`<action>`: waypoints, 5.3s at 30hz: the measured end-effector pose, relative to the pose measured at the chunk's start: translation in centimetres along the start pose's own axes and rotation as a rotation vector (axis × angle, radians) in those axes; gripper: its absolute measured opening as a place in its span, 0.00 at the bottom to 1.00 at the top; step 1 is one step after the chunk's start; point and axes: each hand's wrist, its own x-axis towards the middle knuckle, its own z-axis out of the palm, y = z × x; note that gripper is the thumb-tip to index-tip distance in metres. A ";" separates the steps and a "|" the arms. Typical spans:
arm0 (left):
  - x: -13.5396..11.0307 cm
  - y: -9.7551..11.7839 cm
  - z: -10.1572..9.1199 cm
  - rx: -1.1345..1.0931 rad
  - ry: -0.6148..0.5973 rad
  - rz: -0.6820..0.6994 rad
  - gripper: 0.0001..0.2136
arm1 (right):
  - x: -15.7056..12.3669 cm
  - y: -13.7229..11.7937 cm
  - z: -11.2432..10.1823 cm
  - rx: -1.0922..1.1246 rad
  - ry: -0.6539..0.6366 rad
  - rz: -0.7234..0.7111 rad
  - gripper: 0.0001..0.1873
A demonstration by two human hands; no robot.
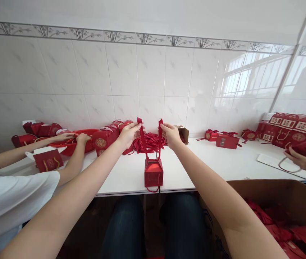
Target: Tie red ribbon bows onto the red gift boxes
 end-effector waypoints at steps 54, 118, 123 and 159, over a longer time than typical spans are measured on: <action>0.4 -2.0 -0.3 0.429 -0.193 0.154 0.19 | -0.5 1.9 1.1 -0.169 -0.383 -0.061 0.13; -1.5 -8.5 -9.9 0.575 -0.768 -0.661 0.14 | -2.5 10.8 -7.5 -1.377 -0.289 -0.440 0.17; -3.4 -9.9 -6.7 0.529 -0.376 -0.351 0.14 | -2.5 11.0 -5.0 -1.006 -0.237 -0.302 0.15; -3.5 -10.0 -9.9 1.278 -0.415 0.197 0.12 | -2.4 8.6 -5.8 -1.345 -0.614 -0.001 0.10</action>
